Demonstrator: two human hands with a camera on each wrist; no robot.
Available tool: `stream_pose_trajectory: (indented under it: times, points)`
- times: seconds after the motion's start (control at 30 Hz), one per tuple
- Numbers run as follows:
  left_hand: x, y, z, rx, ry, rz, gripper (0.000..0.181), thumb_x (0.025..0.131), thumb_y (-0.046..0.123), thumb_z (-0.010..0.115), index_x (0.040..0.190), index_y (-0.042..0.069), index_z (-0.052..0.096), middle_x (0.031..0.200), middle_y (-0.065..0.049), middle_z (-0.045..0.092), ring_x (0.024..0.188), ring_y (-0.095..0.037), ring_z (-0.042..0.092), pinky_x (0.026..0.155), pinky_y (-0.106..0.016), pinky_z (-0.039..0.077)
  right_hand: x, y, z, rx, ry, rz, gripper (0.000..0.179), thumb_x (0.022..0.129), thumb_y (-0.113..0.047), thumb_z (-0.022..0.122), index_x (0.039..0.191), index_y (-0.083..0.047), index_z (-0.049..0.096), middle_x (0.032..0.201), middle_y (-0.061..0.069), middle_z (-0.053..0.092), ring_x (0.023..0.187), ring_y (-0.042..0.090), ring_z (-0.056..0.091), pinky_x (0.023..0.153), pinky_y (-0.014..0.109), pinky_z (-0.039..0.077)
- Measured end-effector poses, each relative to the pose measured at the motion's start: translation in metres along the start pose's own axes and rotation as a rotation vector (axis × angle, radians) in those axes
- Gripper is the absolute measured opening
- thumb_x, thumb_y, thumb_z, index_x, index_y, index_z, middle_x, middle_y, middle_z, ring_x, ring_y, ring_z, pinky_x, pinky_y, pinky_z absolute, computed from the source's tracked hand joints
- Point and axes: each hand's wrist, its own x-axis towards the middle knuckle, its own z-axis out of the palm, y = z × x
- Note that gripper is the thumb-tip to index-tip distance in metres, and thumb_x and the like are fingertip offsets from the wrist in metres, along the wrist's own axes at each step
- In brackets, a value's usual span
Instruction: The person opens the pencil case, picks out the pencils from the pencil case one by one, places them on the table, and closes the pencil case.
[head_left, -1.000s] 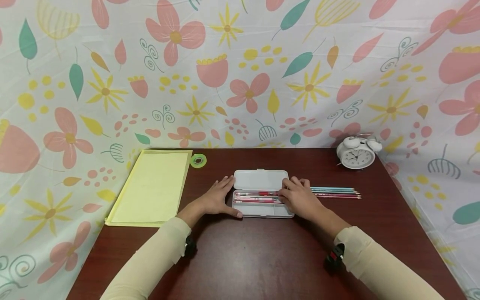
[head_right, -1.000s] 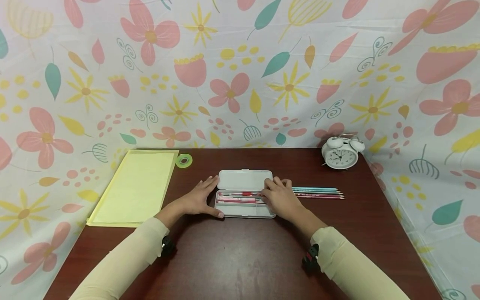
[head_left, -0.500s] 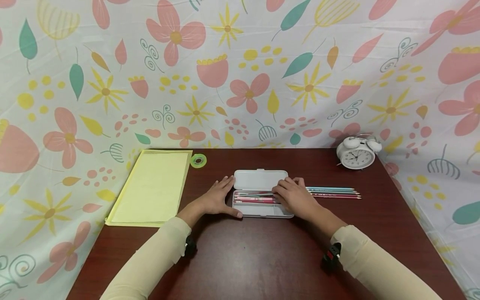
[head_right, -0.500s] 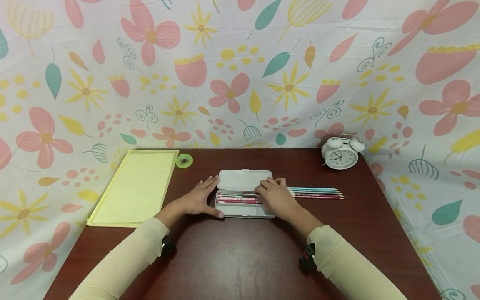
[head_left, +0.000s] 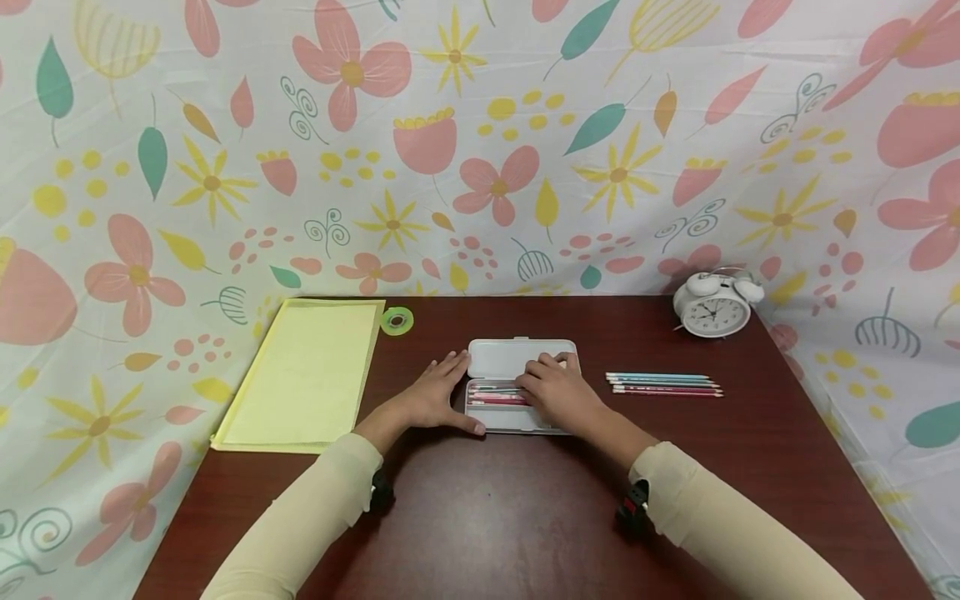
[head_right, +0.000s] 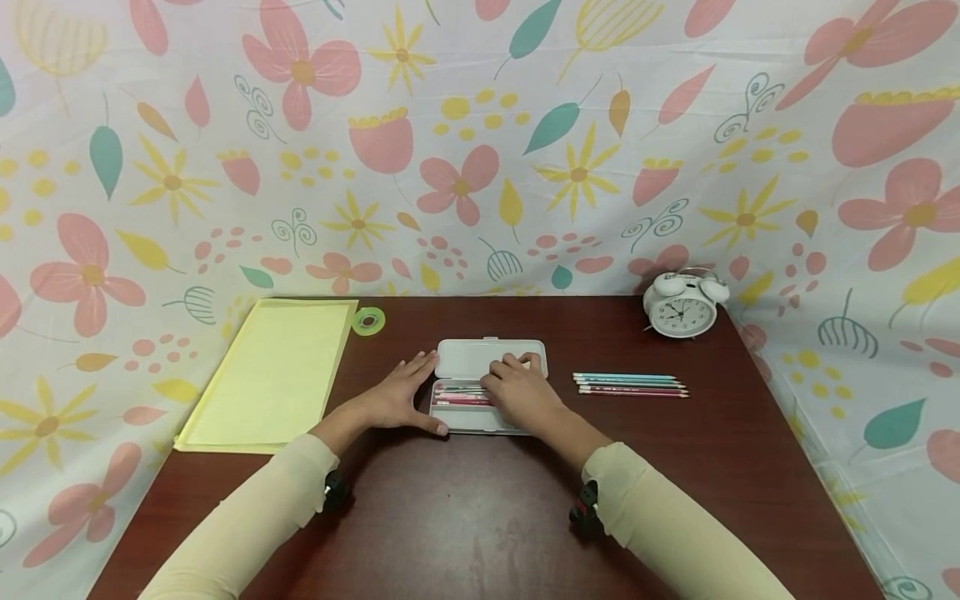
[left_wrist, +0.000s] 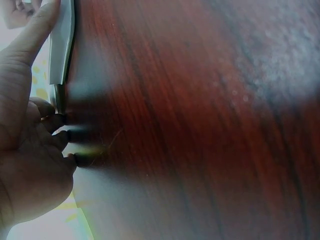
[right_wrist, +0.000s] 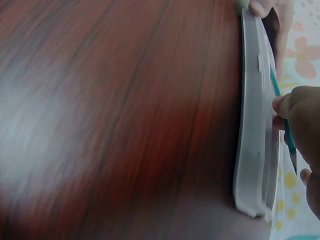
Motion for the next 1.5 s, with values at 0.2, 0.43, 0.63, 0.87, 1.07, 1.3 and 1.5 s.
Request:
stream_pose_trajectory:
  times: [0.2, 0.43, 0.63, 0.87, 1.07, 1.3, 1.5]
  points:
    - [0.0, 0.003, -0.001, 0.016, 0.002, -0.006, 0.142, 0.08, 0.069, 0.091, 0.179, 0.008, 0.009, 0.188, -0.012, 0.009, 0.176, -0.033, 0.003, 0.142, -0.057, 0.006, 0.012, -0.011, 0.001, -0.03, 0.015, 0.001, 0.005, 0.105, -0.022, 0.076, 0.106, -0.02, 0.081, 0.099, -0.002, 0.069, 0.1, 0.022, 0.06, 0.098, 0.06, 0.049]
    - [0.003, 0.0, 0.001, 0.02, 0.008, -0.01, 0.142, 0.08, 0.069, 0.092, 0.179, 0.009, 0.01, 0.188, -0.011, 0.01, 0.176, -0.031, 0.003, 0.143, -0.056, 0.006, 0.019, -0.015, 0.002, -0.049, -0.031, 0.018, 0.008, 0.107, -0.024, 0.074, 0.105, -0.02, 0.081, 0.101, -0.002, 0.069, 0.102, 0.023, 0.06, 0.102, 0.062, 0.049]
    - [0.0, 0.005, -0.002, 0.033, 0.005, -0.003, 0.139, 0.082, 0.066, 0.092, 0.179, 0.008, 0.011, 0.188, -0.012, 0.011, 0.176, -0.033, 0.004, 0.142, -0.057, 0.007, 0.021, -0.016, 0.001, -0.05, -0.026, 0.012, 0.007, 0.106, -0.024, 0.076, 0.103, -0.02, 0.08, 0.099, -0.002, 0.067, 0.102, 0.024, 0.059, 0.101, 0.064, 0.048]
    - [0.0, 0.006, -0.001, 0.041, 0.007, -0.008, 0.139, 0.082, 0.065, 0.092, 0.179, 0.008, 0.011, 0.188, -0.012, 0.01, 0.176, -0.033, 0.004, 0.143, -0.056, 0.006, 0.02, -0.014, -0.001, -0.051, -0.042, 0.034, 0.007, 0.106, -0.026, 0.075, 0.104, -0.022, 0.081, 0.101, -0.003, 0.066, 0.104, 0.024, 0.059, 0.104, 0.066, 0.048]
    - [-0.002, 0.006, -0.002, 0.027, 0.006, -0.012, 0.14, 0.081, 0.065, 0.093, 0.179, 0.009, 0.011, 0.188, -0.011, 0.01, 0.176, -0.032, 0.004, 0.143, -0.055, 0.006, 0.017, -0.012, -0.004, -0.039, -0.008, 0.031, 0.005, 0.104, -0.026, 0.078, 0.106, -0.023, 0.082, 0.102, -0.002, 0.065, 0.103, 0.024, 0.058, 0.104, 0.065, 0.049]
    - [-0.002, 0.006, -0.002, 0.024, 0.008, -0.011, 0.14, 0.081, 0.064, 0.094, 0.179, 0.008, 0.01, 0.188, -0.012, 0.011, 0.176, -0.033, 0.004, 0.143, -0.056, 0.006, 0.01, -0.006, -0.008, -0.059, 0.042, 0.017, 0.005, 0.104, -0.027, 0.079, 0.107, -0.025, 0.083, 0.103, -0.002, 0.061, 0.101, 0.023, 0.055, 0.104, 0.065, 0.049]
    - [-0.001, 0.003, 0.0, 0.02, 0.006, -0.006, 0.141, 0.08, 0.065, 0.093, 0.179, 0.008, 0.01, 0.188, -0.013, 0.01, 0.176, -0.032, 0.003, 0.143, -0.056, 0.005, 0.005, 0.001, -0.012, -0.036, 0.094, 0.001, 0.005, 0.103, -0.024, 0.08, 0.107, -0.024, 0.083, 0.103, -0.001, 0.063, 0.103, 0.024, 0.057, 0.104, 0.067, 0.05]
